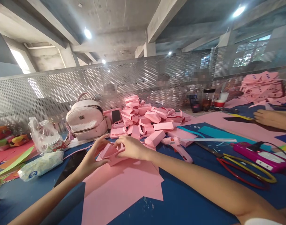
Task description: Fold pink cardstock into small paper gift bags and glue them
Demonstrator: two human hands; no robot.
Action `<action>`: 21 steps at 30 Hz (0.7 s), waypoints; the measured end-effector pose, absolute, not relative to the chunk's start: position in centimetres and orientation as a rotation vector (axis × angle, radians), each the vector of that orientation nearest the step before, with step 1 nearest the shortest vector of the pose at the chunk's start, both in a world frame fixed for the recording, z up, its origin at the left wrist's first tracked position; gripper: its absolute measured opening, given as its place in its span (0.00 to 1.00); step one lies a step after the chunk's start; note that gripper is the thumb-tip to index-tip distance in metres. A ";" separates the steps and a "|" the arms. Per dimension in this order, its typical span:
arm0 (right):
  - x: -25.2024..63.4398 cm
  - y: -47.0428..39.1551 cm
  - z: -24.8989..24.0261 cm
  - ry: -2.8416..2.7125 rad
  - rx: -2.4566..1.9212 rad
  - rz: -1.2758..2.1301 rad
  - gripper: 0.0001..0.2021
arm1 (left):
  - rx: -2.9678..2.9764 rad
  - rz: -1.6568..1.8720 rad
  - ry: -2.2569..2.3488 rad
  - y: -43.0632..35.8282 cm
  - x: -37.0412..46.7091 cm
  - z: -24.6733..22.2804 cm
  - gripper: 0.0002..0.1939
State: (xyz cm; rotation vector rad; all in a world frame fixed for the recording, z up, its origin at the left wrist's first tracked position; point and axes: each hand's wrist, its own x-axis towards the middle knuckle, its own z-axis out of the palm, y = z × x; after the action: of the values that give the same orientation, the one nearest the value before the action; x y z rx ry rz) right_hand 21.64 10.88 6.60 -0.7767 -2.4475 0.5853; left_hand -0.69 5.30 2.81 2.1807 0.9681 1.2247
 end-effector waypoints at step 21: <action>21.8 5.6 7.3 -2.698 -0.282 -0.521 0.15 | 2.181 0.009 1.163 3.4 0.8 9.7 0.16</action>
State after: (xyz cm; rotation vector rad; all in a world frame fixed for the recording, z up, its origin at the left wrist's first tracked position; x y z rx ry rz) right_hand 21.85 5.61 7.26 -0.2817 -2.6982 -0.5205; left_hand 0.81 3.41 9.68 2.1808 1.1632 0.0086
